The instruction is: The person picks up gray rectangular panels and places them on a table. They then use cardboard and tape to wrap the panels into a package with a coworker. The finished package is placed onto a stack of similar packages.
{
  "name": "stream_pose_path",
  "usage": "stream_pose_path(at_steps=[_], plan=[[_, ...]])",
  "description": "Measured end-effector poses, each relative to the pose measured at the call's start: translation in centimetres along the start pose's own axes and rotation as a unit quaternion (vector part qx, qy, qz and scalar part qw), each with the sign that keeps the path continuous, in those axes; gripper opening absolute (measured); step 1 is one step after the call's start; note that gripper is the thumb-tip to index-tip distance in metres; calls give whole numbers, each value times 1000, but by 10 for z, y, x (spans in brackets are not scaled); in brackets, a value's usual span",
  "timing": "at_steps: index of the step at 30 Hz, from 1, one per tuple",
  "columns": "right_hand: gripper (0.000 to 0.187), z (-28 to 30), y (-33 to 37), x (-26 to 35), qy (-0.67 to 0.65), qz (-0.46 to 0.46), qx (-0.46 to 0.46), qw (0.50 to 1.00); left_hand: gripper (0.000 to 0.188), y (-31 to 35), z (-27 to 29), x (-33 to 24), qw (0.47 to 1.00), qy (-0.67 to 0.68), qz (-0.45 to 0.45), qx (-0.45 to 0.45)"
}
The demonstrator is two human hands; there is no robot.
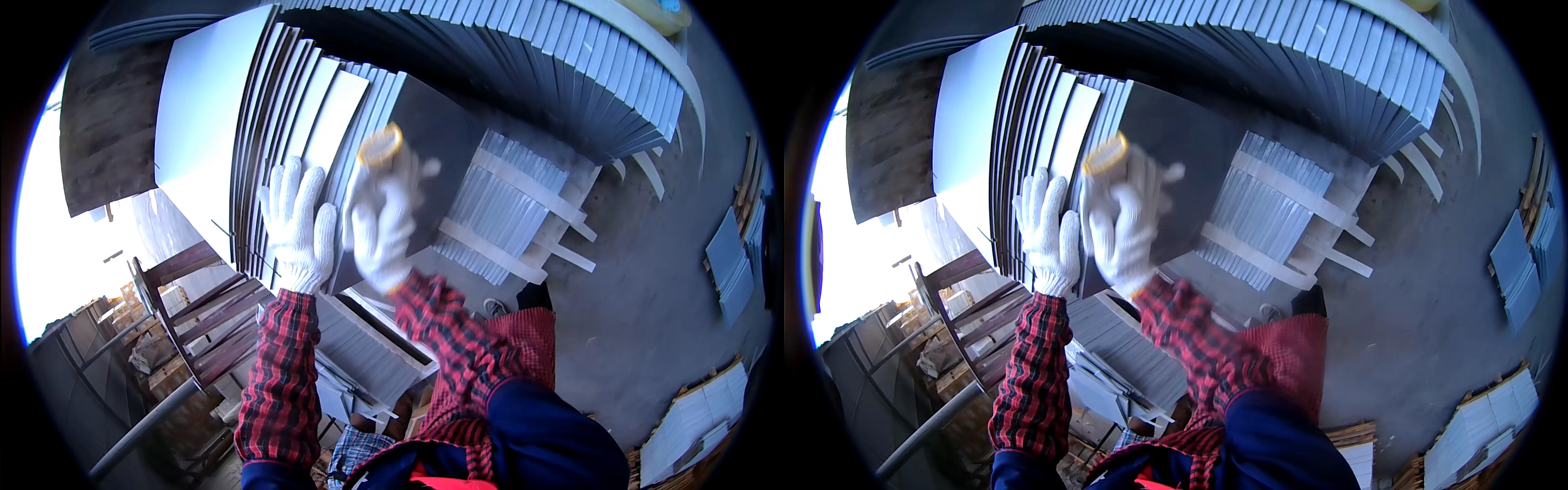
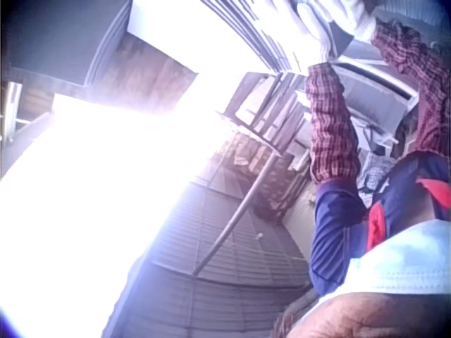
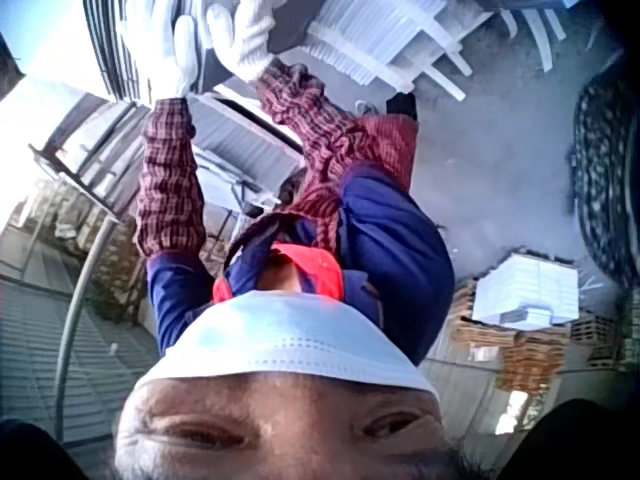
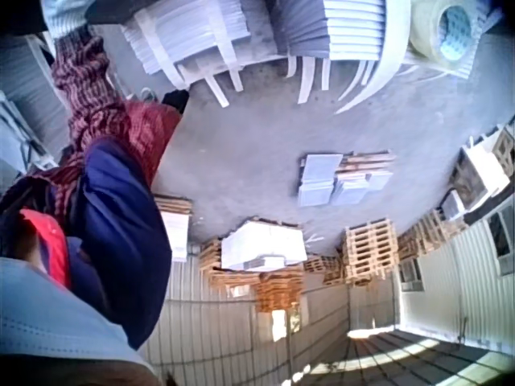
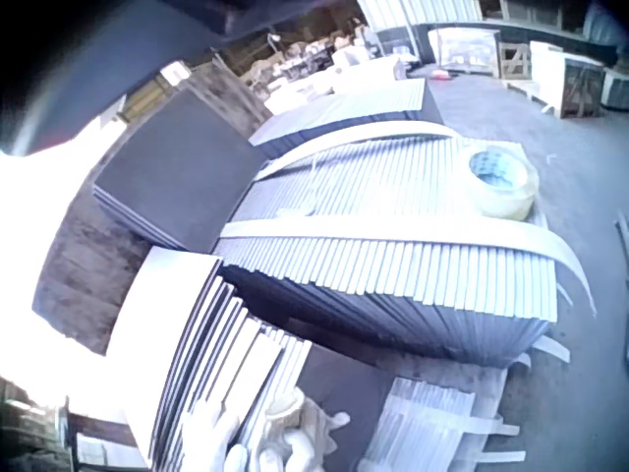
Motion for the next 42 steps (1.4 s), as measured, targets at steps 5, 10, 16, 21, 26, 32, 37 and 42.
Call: stream_pose_path(at_steps=[5,10,16,21,26,32,37,42], plan=[[25,60,6,-154,1,-203,-166,965,48,-8,5,-13,1000,8,-18,-16],[27,31,119,-86,-99,-303,-85,944,47,0,4,-6,1000,-1,-9,-18],[33,-4,70,17,-48,35,1,998,46,-2,-1,-1,999,17,-13,-37],[27,37,82,-130,-80,-343,-101,930,44,-1,5,-4,997,50,-26,-52],[31,43,188,-162,-29,-422,-191,886,43,0,4,-1,999,24,-4,-40],[21,-4,162,-34,-17,-190,-128,973,42,-4,8,-9,999,23,-12,-39],[29,18,188,-120,-148,-360,-195,900,43,0,8,0,999,20,2,-47],[28,56,213,-176,-20,-541,-192,819,41,-6,17,-19,998,19,-21,-49]])
Point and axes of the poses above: each hand's wrist, its own y-axis away from the middle knuckle, its own z-axis out of the back of the hand, x = y × z, the point moved 10 cm from there along -y, towards the middle knuckle, and after that the axes turned 6 degrees about z, right-handed, at the moved point
